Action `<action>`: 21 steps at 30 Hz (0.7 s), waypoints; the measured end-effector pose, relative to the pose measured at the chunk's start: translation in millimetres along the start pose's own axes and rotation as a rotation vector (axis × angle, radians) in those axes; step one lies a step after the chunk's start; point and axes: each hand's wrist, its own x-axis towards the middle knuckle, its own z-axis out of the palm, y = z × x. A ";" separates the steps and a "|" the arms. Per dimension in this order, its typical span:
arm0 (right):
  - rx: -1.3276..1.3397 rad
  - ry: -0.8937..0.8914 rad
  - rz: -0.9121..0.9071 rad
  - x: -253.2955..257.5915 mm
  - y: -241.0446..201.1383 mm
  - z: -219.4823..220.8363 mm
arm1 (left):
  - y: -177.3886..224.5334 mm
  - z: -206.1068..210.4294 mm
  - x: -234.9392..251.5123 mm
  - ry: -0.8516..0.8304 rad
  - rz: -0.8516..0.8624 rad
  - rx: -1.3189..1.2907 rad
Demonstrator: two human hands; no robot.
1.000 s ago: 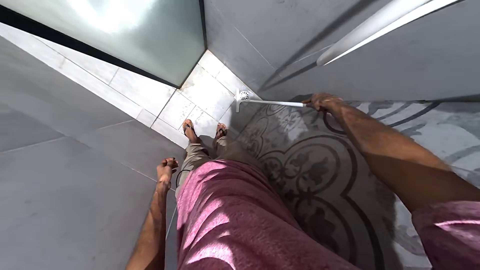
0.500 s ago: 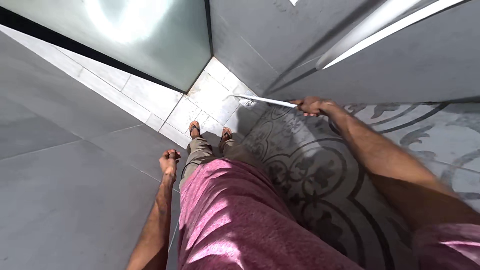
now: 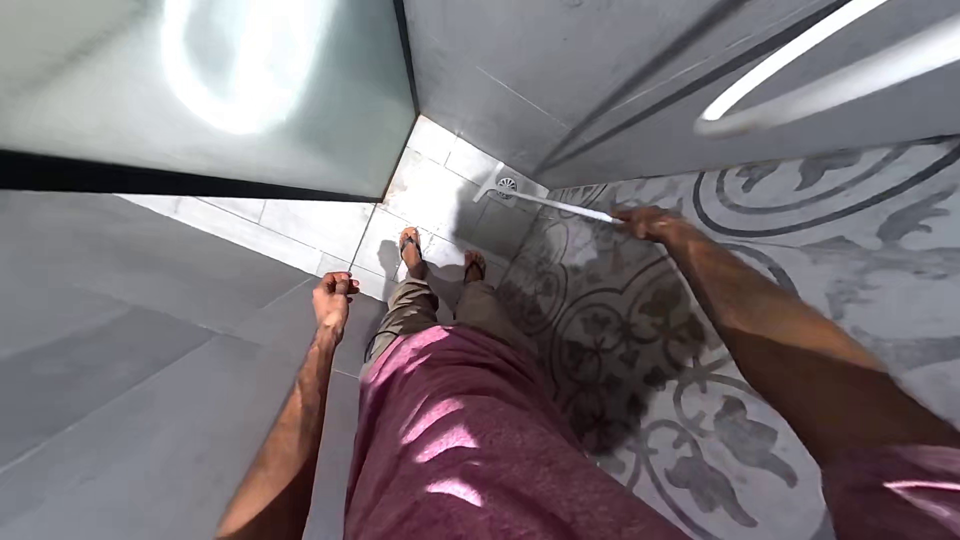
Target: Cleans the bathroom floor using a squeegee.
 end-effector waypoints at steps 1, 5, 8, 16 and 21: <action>0.011 -0.021 0.028 -9.3 10.3 7.6 | 1.7 -3.7 4.8 -0.017 -0.010 0.004; 0.291 -0.057 0.065 -41.0 -6.0 39.7 | 17.1 -9.2 25.3 -0.097 -0.006 0.043; 0.583 -0.151 0.189 -65.9 -41.3 66.6 | 19.6 -6.6 41.5 -0.223 -0.019 0.115; 1.292 -0.185 0.329 -49.8 -172.0 149.5 | 55.8 6.2 76.0 -0.376 0.070 0.234; 1.396 -0.174 0.358 -67.7 -234.2 144.5 | 82.6 43.7 79.7 -0.497 0.098 0.329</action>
